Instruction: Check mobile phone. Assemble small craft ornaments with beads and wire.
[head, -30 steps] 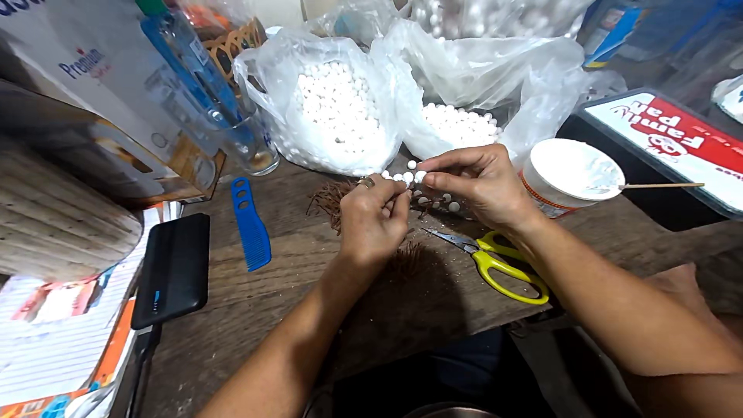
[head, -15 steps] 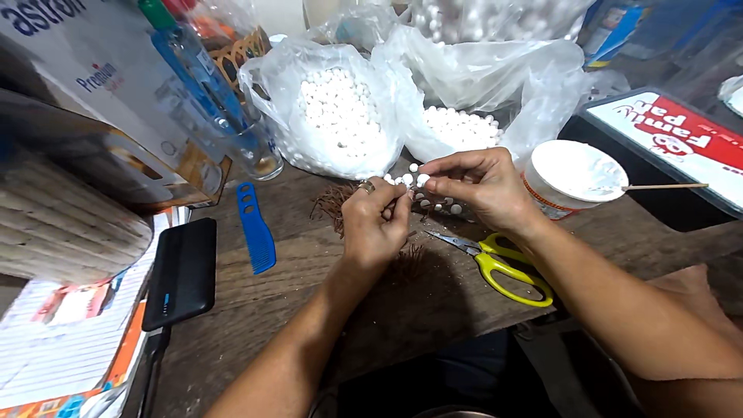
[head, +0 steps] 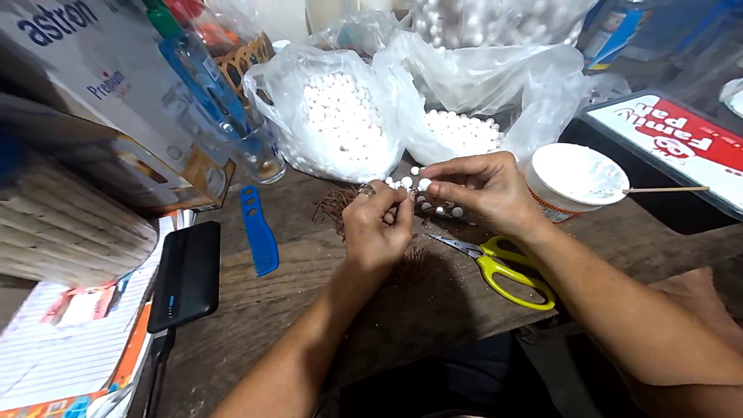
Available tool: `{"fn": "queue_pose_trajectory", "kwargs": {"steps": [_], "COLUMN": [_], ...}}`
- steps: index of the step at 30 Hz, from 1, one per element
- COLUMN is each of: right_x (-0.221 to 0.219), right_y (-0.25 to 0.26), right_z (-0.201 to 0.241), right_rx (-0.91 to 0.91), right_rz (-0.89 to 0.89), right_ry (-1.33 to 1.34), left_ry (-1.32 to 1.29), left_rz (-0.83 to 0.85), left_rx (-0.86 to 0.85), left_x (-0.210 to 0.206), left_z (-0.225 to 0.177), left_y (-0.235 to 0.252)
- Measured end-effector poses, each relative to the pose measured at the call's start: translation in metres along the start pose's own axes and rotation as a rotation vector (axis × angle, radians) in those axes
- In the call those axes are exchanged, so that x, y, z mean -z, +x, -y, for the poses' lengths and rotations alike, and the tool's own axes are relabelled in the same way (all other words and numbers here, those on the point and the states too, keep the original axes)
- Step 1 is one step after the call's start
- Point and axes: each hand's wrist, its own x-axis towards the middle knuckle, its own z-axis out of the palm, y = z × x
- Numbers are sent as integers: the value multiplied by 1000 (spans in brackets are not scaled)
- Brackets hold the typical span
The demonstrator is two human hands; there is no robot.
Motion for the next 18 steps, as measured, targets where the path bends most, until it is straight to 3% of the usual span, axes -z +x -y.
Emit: {"fn": "queue_pose_trajectory", "kwargs": {"steps": [18], "right_x": [-4], "right_y": [0], "right_z": [0], "right_rx": [-130], "right_rz": [-36], "right_ry": [135], "left_ry": [-22], "left_rz": [13], "left_rx": [-1], "left_x": [0], "left_z": [-1], "left_y": [-1]}}
